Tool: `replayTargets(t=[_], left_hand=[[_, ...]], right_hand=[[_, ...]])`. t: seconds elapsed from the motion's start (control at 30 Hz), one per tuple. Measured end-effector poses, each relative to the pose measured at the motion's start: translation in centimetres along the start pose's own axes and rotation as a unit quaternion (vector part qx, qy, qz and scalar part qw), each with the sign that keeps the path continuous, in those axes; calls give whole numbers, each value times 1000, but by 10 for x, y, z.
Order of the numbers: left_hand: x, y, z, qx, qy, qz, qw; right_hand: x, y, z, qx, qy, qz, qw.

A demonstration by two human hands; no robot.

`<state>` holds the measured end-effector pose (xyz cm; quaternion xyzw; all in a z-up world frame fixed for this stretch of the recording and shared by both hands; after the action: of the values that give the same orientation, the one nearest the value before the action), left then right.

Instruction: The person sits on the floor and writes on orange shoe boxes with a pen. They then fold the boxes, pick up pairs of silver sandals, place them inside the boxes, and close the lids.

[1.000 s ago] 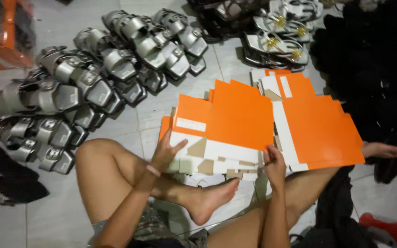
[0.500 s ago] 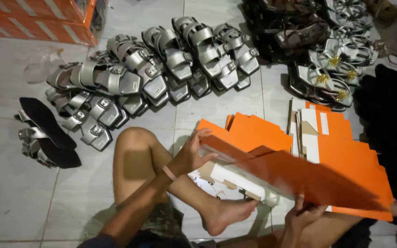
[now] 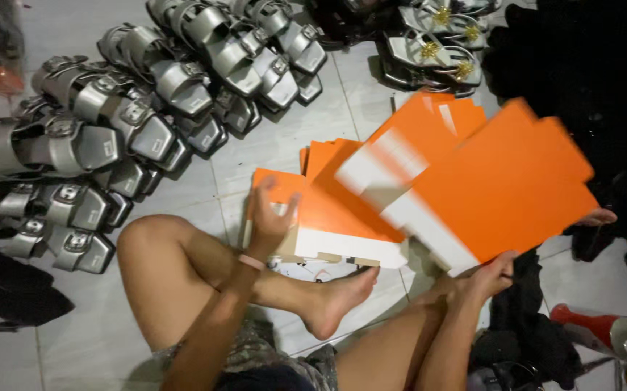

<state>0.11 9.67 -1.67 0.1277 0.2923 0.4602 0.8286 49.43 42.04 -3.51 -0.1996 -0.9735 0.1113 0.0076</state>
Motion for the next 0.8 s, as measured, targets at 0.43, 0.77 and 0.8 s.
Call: replayTargets(t=[0.43,0.77,0.8], left_hand=[[4,-57,-106,-375,98,-91,917],[11,-33,-53,-323,-395,-107,853],[8,-26,-39,-295,-384,-103,869]], right_hand=[[47,-88,-8,-357,-317,98,873],[87,-127,10,-323,-257,-62,909],[92,-133,13,-349,-269,-72,895]])
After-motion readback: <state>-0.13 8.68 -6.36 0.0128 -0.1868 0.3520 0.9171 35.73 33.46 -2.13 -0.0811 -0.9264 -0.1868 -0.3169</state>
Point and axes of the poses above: each hand's wrist, its own y-axis towards the middle knuckle, its own x-axis out of the palm, z = x × y, the point moved 8 cm from there along y, towards the middle knuckle, and after that the axes turned 15 degrees about x, right-handed, at the moved point
